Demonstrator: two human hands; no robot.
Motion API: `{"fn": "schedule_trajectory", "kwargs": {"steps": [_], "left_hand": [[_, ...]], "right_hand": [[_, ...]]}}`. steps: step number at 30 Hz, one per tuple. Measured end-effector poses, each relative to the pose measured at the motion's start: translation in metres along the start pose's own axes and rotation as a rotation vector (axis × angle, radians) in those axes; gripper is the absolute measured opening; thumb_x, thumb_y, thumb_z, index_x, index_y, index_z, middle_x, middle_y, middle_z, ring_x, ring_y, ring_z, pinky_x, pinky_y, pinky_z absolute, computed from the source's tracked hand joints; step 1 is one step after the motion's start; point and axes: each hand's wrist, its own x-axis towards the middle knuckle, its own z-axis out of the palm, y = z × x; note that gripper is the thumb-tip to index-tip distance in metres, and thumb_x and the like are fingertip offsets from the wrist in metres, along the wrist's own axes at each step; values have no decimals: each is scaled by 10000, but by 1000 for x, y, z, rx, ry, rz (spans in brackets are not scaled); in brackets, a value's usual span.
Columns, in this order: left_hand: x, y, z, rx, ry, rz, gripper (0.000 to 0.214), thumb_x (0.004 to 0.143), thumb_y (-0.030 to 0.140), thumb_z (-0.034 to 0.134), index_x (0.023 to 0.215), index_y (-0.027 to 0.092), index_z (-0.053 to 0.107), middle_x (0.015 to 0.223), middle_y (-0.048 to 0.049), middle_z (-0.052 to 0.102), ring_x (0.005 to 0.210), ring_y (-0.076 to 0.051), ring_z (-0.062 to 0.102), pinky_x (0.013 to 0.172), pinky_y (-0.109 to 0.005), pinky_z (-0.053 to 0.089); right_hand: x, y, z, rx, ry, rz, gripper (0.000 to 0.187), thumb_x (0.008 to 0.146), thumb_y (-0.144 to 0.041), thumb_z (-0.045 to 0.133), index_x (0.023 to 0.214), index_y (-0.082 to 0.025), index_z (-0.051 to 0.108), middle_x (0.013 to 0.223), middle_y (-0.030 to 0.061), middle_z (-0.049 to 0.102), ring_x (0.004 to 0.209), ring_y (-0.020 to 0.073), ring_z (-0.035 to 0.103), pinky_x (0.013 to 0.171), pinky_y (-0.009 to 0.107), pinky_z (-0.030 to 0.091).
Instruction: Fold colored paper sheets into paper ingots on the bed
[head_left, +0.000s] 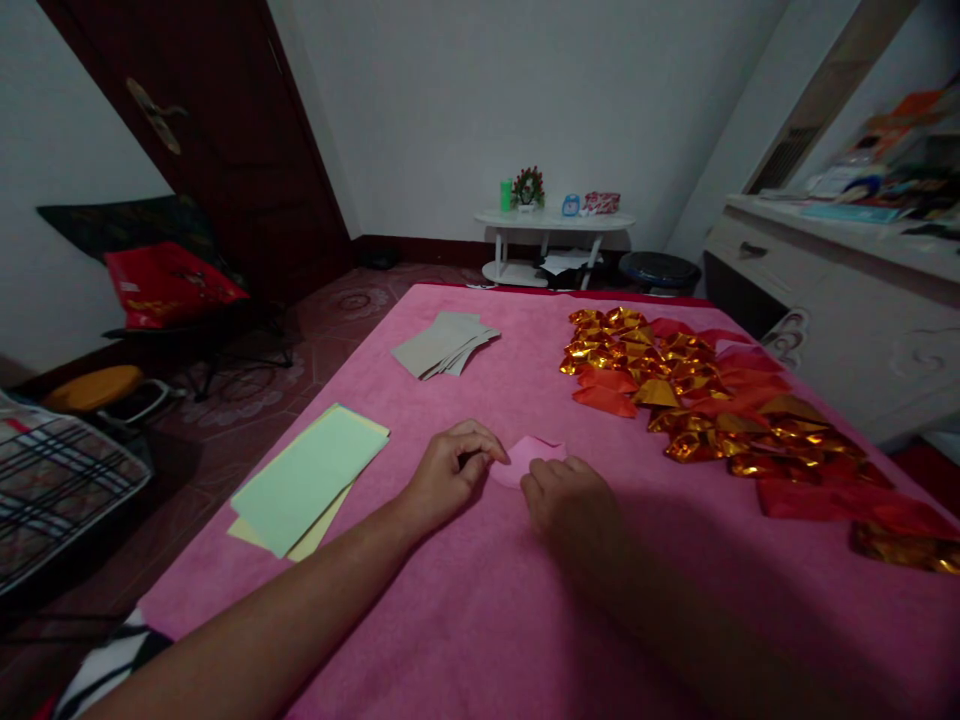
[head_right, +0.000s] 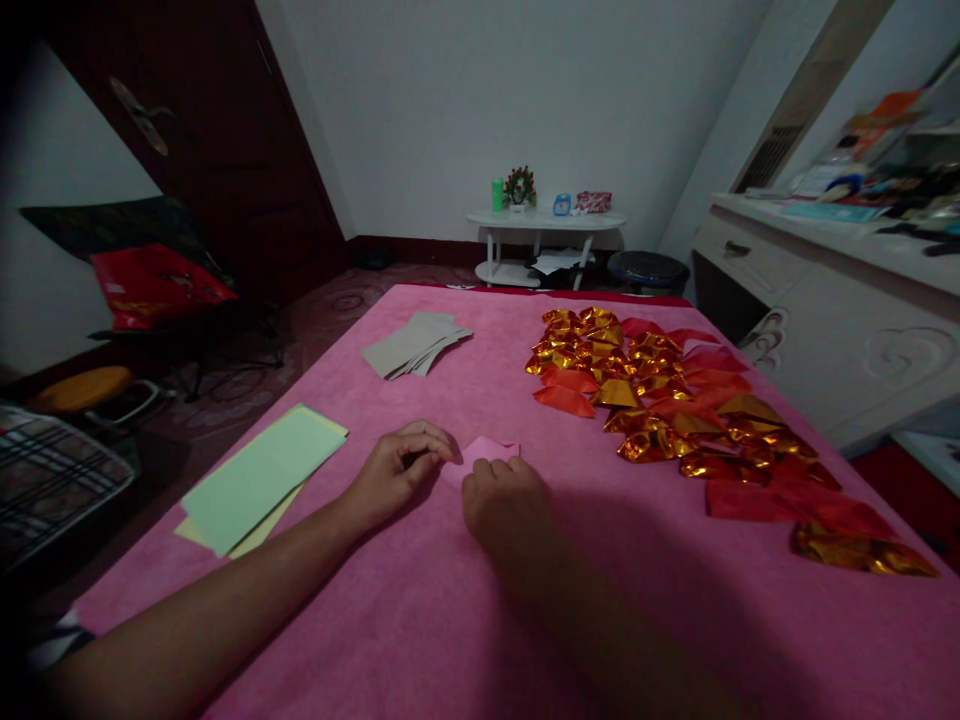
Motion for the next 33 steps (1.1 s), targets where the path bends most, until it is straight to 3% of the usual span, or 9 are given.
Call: {"fn": "schedule_trajectory", "kwargs": {"steps": [4, 9, 14, 21, 25, 28, 33], "left_hand": [[-2, 2, 0, 80, 8, 172, 298, 815, 45, 444, 865, 185, 702, 890, -58, 653, 881, -166, 587, 839, -346, 451], [-7, 9, 2, 254, -153, 447, 354, 779, 50, 475, 1014, 233, 666, 1016, -47, 673, 964, -183, 574, 867, -377, 427], [-17, 21, 1, 384, -149, 629, 344, 789, 101, 517, 1096, 227, 607, 1064, -59, 670, 990, -198, 564, 852, -389, 411], [-27, 32, 13, 594, -314, 598, 321, 847, 431, 561, 1033, 177, 625, 938, -85, 673, 923, -224, 560, 804, -402, 371], [-29, 33, 21, 662, -308, 575, 165, 905, 278, 507, 967, 197, 636, 882, -34, 673, 880, -177, 557, 774, -362, 346], [-30, 33, 23, 692, -304, 574, 160, 917, 206, 477, 947, 202, 634, 871, -18, 668, 841, -158, 555, 741, -343, 339], [-30, 35, 27, 737, -328, 551, 212, 904, 353, 507, 962, 185, 623, 908, -43, 655, 836, -180, 555, 713, -348, 352]], "right_hand": [[-10, 39, 10, 246, -5, -293, 170, 892, -123, 495, 759, -178, 586, 802, 29, 616, 735, 158, 516, 637, 292, 327], [-21, 50, 12, 453, -12, -161, 190, 902, -102, 442, 808, -173, 591, 802, 37, 598, 754, 156, 500, 667, 270, 364], [-25, 32, -4, 563, 8, 10, 166, 781, -43, 477, 818, -179, 565, 872, 63, 575, 823, 194, 508, 711, 308, 387], [-30, 30, 0, 638, 48, 121, 177, 689, -11, 506, 712, -186, 492, 781, 34, 524, 780, 185, 481, 687, 301, 371], [-33, 28, 9, 678, 104, 87, 143, 779, -60, 489, 792, -179, 567, 796, 36, 539, 780, 181, 481, 699, 303, 365], [-33, 25, 10, 683, 87, 57, 181, 836, -96, 457, 851, -188, 612, 832, 39, 546, 806, 182, 483, 711, 304, 358], [-29, 26, 4, 737, 23, 96, 216, 773, -35, 468, 784, -186, 621, 824, 24, 532, 814, 173, 487, 721, 293, 361]]}}
